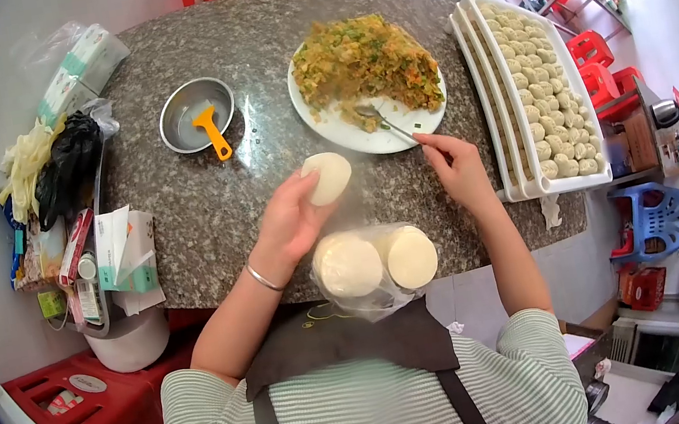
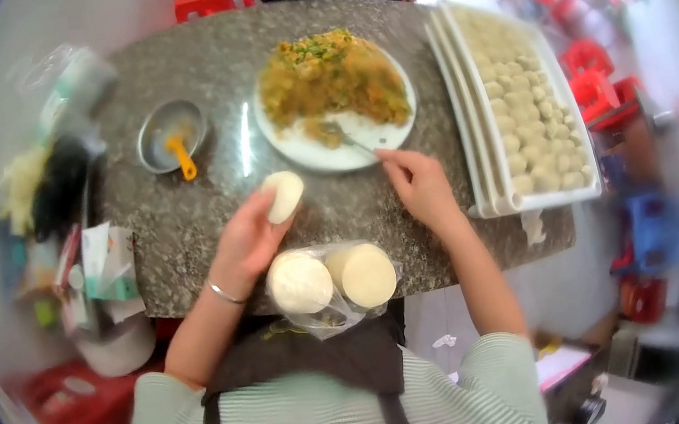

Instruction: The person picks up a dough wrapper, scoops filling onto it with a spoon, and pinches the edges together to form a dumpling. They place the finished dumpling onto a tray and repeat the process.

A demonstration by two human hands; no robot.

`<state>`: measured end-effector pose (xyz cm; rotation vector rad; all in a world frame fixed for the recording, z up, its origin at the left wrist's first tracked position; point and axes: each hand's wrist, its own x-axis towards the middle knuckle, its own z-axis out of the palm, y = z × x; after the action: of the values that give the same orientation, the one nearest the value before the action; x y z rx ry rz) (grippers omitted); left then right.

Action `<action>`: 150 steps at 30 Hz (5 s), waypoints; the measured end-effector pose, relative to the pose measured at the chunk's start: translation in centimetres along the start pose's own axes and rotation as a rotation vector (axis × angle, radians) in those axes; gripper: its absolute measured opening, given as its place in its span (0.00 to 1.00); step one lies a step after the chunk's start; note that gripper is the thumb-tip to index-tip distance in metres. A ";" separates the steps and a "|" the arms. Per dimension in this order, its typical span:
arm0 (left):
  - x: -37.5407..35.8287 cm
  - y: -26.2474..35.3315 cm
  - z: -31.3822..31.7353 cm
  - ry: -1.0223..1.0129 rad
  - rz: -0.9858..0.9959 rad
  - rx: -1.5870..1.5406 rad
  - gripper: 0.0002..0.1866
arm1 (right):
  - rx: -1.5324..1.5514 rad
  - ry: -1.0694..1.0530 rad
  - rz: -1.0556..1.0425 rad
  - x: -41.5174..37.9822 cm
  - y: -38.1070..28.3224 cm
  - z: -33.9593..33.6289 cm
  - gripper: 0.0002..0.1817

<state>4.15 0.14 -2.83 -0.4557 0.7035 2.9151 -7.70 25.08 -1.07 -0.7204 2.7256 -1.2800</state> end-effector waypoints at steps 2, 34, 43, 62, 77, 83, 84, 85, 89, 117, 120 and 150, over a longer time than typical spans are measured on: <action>0.0 -0.2 -0.1 0.112 -0.012 0.073 0.18 | 0.037 0.081 -0.008 0.4 -0.4 -0.1 0.13; 2.4 1.8 1.6 -0.053 0.012 -0.064 0.22 | 0.263 -0.152 0.083 -2.8 -2.4 2.6 0.14; 1.9 0.3 2.0 -0.036 0.034 0.074 0.22 | 0.183 0.098 0.314 -5.2 -1.7 2.1 0.15; 1.4 0.4 2.1 -0.075 0.032 -0.042 0.23 | 0.120 0.129 0.185 -5.1 -1.0 1.8 0.15; 1.3 2.3 1.7 -0.055 0.036 0.033 0.22 | 0.347 -0.136 0.179 -4.4 -4.1 0.8 0.14; 2.1 3.2 2.8 -0.144 0.027 0.046 0.23 | 0.015 -0.054 -0.169 -3.1 -5.1 0.2 0.17; 2.2 3.4 3.0 -0.146 0.036 0.044 0.23 | 0.012 -0.051 -0.175 -3.0 -5.1 0.1 0.17; 2.3 3.6 3.1 -0.149 0.041 0.043 0.23 | 0.037 -0.021 -0.170 -3.0 -5.1 -0.1 0.17; 2.6 3.7 3.2 -0.158 0.035 0.093 0.23 | 0.047 -0.057 -0.135 -2.9 -4.8 -0.1 0.16; 3.5 1.3 4.8 -0.119 0.699 0.876 0.18 | 0.688 0.108 -0.027 2.1 -5.1 4.2 0.10; 3.7 1.4 4.2 -0.051 0.801 0.967 0.15 | 0.649 0.154 -0.097 2.4 -5.6 4.6 0.10; 3.7 2.3 3.9 0.000 0.974 1.152 0.08 | 0.365 0.089 -0.310 4.8 -7.3 4.1 0.07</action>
<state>-0.75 0.01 0.35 0.0851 2.9143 2.3806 -8.16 16.09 2.40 -1.0906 2.3984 -1.8474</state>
